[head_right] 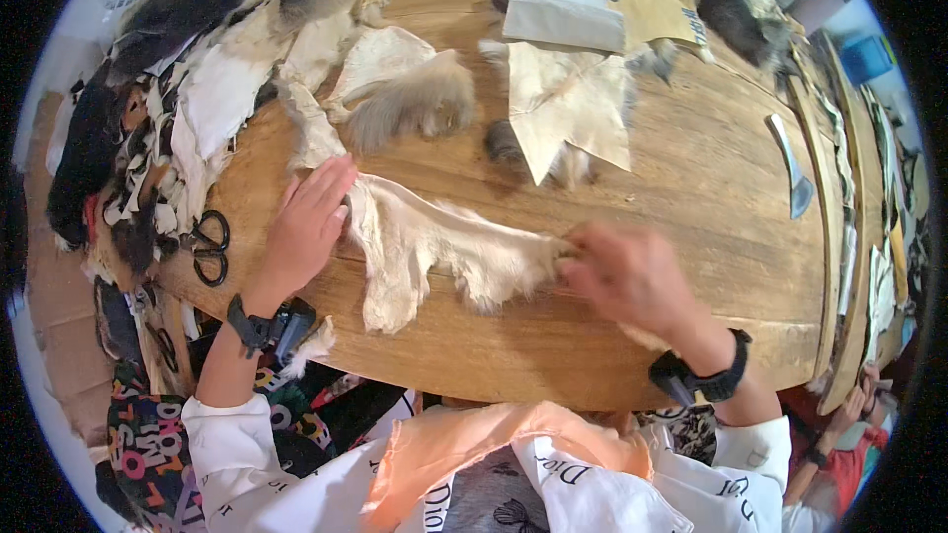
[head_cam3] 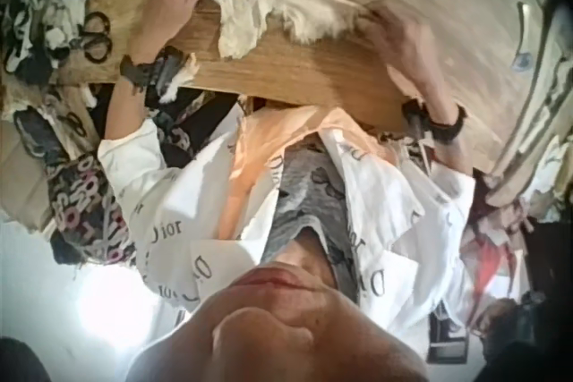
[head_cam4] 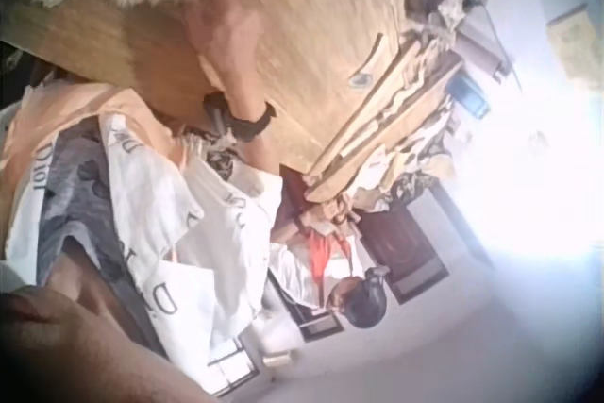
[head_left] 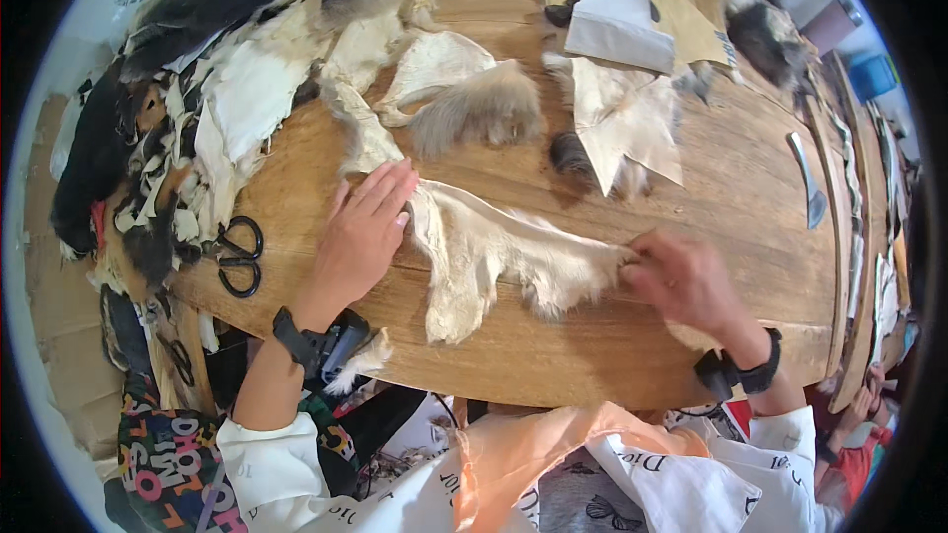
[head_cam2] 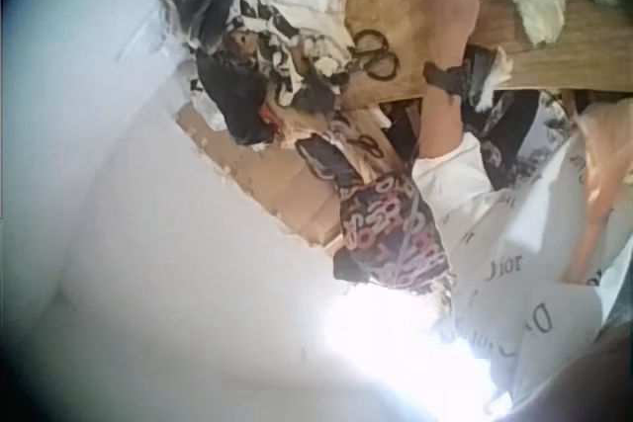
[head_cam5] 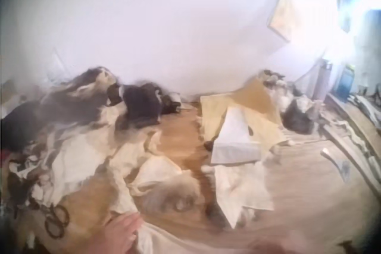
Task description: Hand sewing and trimming pieces of leather/fur pelt at a workshop table.
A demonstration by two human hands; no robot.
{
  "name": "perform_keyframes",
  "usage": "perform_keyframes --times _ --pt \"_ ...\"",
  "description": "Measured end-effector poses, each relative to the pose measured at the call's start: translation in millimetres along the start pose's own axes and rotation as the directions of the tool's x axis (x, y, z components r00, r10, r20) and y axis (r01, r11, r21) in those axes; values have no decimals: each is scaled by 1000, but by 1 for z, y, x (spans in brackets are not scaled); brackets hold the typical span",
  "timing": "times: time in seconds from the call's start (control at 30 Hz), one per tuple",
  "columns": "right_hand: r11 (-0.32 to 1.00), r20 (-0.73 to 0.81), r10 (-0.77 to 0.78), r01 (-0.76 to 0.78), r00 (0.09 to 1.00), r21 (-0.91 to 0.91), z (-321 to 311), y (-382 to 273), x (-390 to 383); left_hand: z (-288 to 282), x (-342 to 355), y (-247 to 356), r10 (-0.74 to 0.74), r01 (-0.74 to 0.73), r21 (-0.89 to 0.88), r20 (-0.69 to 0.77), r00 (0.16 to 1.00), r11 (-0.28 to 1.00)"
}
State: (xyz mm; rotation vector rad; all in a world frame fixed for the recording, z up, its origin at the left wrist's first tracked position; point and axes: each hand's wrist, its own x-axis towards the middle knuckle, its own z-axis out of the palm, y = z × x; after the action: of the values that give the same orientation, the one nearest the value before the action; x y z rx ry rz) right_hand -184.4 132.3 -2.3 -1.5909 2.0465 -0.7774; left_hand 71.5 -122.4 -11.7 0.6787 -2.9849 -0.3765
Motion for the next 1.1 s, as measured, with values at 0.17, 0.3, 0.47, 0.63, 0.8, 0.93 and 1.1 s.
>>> perform_keyframes --times 0.17,0.3,0.47,0.63,0.8,0.93,1.1 --pt "922 -463 186 -317 867 -222 -70 102 -49 -31 2 41 189 -182 78 -88 978 980" --pt "735 -550 225 -511 805 -447 -120 192 -84 -16 -10 61 143 -143 142 8 990 979" --pt "662 -453 435 -617 778 -425 -135 220 -86 -6 -16 56 147 -142 200 -12 989 969" --pt "663 -511 455 -661 729 -353 -161 248 -90 -4 -15 61 153 -143 183 -47 987 973" --pt "711 -448 492 -641 746 -287 -184 252 -87 -2 -19 62 114 -102 160 -65 991 982" --pt "780 -317 453 -543 833 -312 -195 239 -72 0 -23 65 71 -55 148 -108 992 987" --pt "794 -280 501 -564 819 -228 -200 242 -58 7 -22 61 85 -70 107 -143 986 992"
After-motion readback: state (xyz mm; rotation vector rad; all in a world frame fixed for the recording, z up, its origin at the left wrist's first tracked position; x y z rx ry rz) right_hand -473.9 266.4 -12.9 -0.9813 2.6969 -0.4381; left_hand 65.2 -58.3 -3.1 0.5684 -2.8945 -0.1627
